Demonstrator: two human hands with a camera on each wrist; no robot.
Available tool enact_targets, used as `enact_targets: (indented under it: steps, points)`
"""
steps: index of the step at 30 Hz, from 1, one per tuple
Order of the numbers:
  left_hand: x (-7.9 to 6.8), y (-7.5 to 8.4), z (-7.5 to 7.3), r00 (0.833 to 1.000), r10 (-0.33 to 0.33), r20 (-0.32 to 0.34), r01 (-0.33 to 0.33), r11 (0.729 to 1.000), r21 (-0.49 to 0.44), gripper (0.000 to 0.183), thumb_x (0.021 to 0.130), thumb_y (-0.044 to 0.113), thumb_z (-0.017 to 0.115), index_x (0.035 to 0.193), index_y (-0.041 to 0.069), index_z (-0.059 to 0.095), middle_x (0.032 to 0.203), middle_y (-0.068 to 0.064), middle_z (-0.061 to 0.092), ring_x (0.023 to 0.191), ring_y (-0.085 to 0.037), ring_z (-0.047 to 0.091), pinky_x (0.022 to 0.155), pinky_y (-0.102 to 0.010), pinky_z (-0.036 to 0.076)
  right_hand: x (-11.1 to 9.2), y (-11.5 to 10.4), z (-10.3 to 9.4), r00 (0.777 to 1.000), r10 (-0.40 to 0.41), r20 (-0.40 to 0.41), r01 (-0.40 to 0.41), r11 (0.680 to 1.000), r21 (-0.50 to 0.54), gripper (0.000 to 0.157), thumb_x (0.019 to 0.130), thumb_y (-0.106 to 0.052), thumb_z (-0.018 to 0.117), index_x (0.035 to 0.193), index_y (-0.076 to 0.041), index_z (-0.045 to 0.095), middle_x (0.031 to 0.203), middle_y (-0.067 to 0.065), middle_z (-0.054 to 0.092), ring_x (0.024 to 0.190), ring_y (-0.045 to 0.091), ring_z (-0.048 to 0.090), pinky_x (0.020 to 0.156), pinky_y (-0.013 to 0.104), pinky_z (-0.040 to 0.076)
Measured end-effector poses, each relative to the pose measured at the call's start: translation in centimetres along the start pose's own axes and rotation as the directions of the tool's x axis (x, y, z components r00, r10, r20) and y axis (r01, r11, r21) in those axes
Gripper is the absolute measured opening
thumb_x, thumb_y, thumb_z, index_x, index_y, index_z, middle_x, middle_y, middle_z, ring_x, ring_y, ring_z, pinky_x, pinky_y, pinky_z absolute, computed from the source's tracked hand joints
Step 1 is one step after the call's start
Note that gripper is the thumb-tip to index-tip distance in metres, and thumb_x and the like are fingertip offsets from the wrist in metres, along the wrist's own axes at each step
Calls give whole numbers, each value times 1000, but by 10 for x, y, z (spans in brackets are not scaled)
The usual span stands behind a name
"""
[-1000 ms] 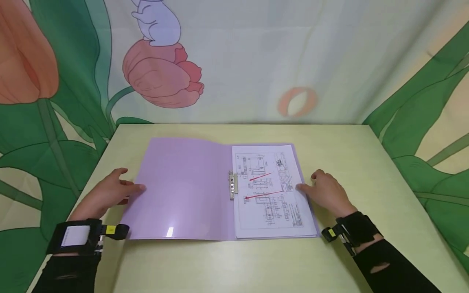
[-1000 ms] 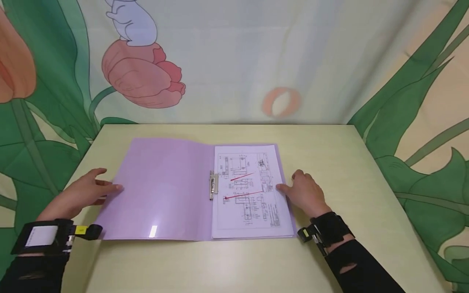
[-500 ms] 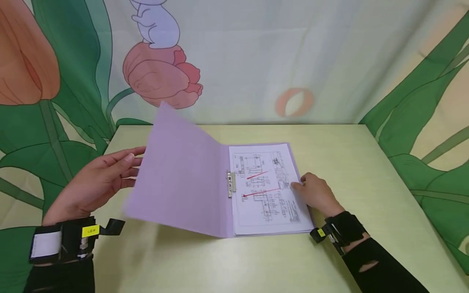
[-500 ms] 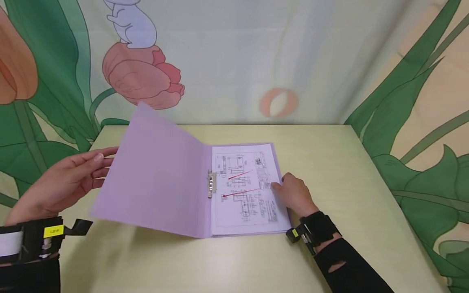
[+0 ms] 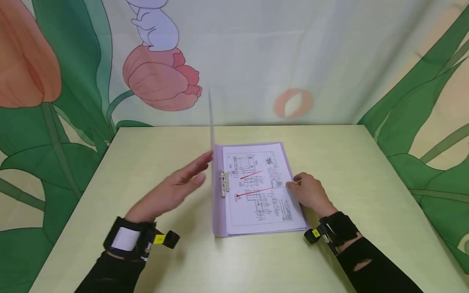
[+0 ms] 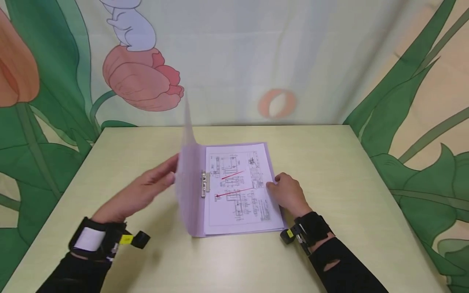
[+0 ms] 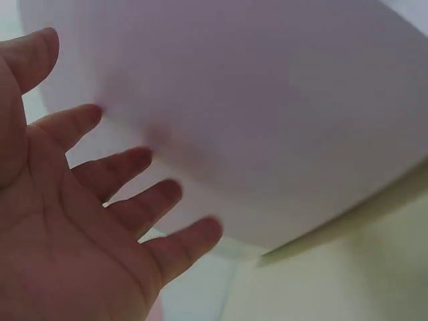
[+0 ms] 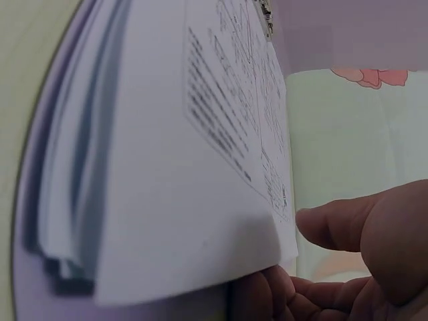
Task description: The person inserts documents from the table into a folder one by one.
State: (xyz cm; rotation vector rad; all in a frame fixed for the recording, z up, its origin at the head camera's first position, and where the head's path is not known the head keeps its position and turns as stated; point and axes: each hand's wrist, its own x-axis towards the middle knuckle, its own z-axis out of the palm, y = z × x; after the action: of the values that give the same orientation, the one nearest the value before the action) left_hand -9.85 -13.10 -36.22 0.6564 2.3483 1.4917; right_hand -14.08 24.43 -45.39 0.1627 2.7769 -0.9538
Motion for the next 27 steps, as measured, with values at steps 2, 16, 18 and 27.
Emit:
enact_targets:
  steps: [2, 16, 18, 27]
  points:
    - [14, -8, 23, 1000, -17, 23, 13, 990, 140, 68, 94, 55, 51, 151, 46, 15, 161, 12, 14, 145, -14, 15, 111, -55, 30, 1, 1, -1, 1000, -10, 5, 10, 999, 41, 50, 97, -32, 52, 129, 6, 49, 112, 24, 63, 85, 28, 63, 68, 37, 54]
    - [59, -48, 112, 986, -74, 152, -78, 595, 800, 84, 87, 68, 50, 154, 24, 25, 162, -15, 11, 146, -35, -2, 113, -67, 2, 1, 22, -34, 996, -18, 87, -6, 962, 271, 71, 96, -55, 48, 139, 2, 40, 112, 21, 57, 89, 28, 59, 71, 37, 54]
    - [58, -47, 115, 983, -101, 153, -74, 546, 835, 83, 88, 67, 50, 153, 22, 27, 161, -17, 13, 146, -37, 1, 112, -68, 3, -3, 17, -28, 990, -80, 118, 68, 993, 99, 83, 91, -57, 56, 146, 0, 30, 113, 22, 56, 91, 29, 57, 73, 39, 52]
    - [60, -62, 108, 990, -92, 109, -31, 609, 792, 79, 90, 61, 53, 153, 20, 29, 161, -19, 13, 146, -38, 1, 113, -66, 1, -8, 7, 6, 972, -203, 119, 232, 911, -342, 104, 77, -63, 70, 147, 4, 30, 119, 31, 50, 89, 29, 57, 75, 47, 52]
